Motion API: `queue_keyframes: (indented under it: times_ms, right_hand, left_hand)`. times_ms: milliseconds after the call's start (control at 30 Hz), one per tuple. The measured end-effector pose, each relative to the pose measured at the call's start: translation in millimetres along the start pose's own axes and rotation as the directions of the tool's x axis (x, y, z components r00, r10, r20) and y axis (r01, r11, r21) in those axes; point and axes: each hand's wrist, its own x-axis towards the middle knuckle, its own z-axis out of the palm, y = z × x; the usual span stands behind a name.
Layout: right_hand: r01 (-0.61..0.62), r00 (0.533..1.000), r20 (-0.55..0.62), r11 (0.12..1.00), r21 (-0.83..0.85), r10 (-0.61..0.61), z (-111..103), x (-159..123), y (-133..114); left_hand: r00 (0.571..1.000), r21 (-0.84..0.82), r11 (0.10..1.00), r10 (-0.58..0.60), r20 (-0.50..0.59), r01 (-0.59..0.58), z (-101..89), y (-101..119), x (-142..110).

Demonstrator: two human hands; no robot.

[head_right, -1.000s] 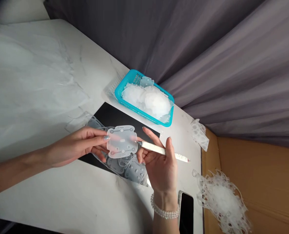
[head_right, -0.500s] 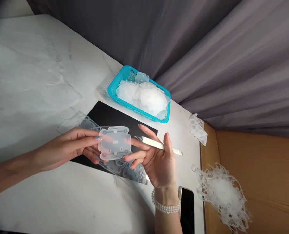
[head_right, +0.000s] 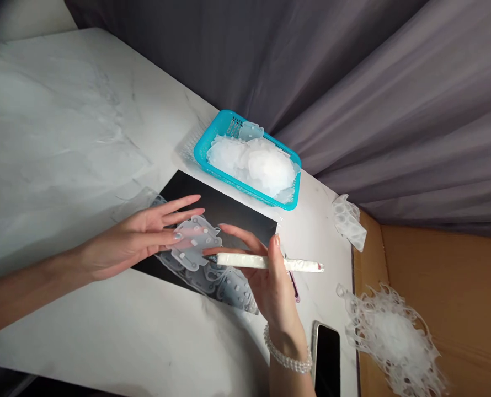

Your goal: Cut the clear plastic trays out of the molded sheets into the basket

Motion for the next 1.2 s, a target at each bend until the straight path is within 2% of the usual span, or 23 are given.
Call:
queue_keyframes:
  times_ms: [100,200,267,333,467,533,600,700,767,833,900,933,967,1033,1100,1200]
  right_hand:
    - [-0.007,1.000,-0.018,0.996,0.087,0.009,-4.6,3.5,1.3]
    - [-0.012,1.000,-0.013,0.984,0.177,0.015,-10.1,6.5,2.5]
    - [-0.020,1.000,-0.007,0.976,0.217,0.022,-11.9,8.0,3.5]
    - [-0.037,0.999,-0.010,0.966,0.254,0.041,-11.5,9.4,4.4]
    - [-0.093,0.995,-0.008,0.947,0.306,0.101,-6.0,10.7,5.7]
    - [-0.096,0.994,-0.018,0.947,0.306,0.107,-3.7,9.5,6.1]
    - [-0.051,0.994,-0.078,0.954,0.294,0.078,-4.4,7.8,5.8]
    - [0.111,0.965,-0.258,0.964,0.241,-0.047,-14.1,12.9,1.3]
    - [0.265,0.902,-0.391,0.950,0.165,-0.183,-26.1,28.1,-6.4]
    - [0.419,0.805,-0.489,0.905,0.068,-0.336,-39.8,53.5,-17.7]
    - [0.515,0.729,-0.523,0.857,-0.007,-0.443,-52.6,82.8,-30.0]
    - [0.514,0.732,-0.513,0.858,-0.016,-0.448,-57.8,95.5,-35.2]
    - [0.486,0.755,-0.496,0.874,-0.015,-0.429,-62.1,104.9,-39.3]
    - [0.440,0.777,-0.495,0.898,-0.015,-0.388,-67.0,109.4,-42.7]
    - [0.421,0.776,-0.515,0.907,-0.006,-0.364,-67.5,92.4,-38.1]
    - [0.363,0.803,-0.521,0.931,0.039,-0.291,-64.1,38.3,-15.3]
  left_hand:
    - [1.000,0.124,0.992,0.029,0.005,-0.029,-0.2,1.0,-0.8]
    - [1.000,0.144,0.989,0.025,0.013,-0.027,-1.1,0.3,-0.5]
    - [1.000,0.061,0.998,0.003,0.022,-0.004,-1.3,-0.7,-0.7]
    - [0.999,-0.110,0.993,-0.043,0.024,0.045,-0.9,-0.4,-1.3]
    - [0.984,-0.446,0.880,-0.175,0.015,0.163,0.7,3.4,-2.8]
    - [0.979,-0.503,0.845,-0.202,0.017,0.183,1.3,3.4,-2.8]
    - [0.977,-0.476,0.861,-0.212,-0.017,0.178,2.4,-0.4,-2.6]
    - [0.977,-0.247,0.960,-0.167,-0.136,0.130,6.5,-13.3,-1.3]
    - [0.980,0.020,0.998,-0.049,-0.194,0.053,10.0,-23.5,-0.2]
    - [0.980,0.325,0.945,0.100,-0.172,-0.039,11.9,-32.6,-0.1]
    - [0.973,0.585,0.798,0.221,-0.063,-0.143,10.8,-40.0,-0.9]
    - [0.966,0.679,0.708,0.259,0.004,-0.193,9.2,-43.4,-1.3]
    - [0.957,0.747,0.622,0.283,0.064,-0.235,7.0,-46.6,-1.4]
    - [0.941,0.832,0.479,0.306,0.142,-0.281,2.0,-52.1,0.2]
    - [0.934,0.878,0.380,0.312,0.174,-0.291,-2.3,-55.3,4.5]
    - [0.933,0.908,0.304,0.302,0.194,-0.288,-4.8,-52.6,15.0]
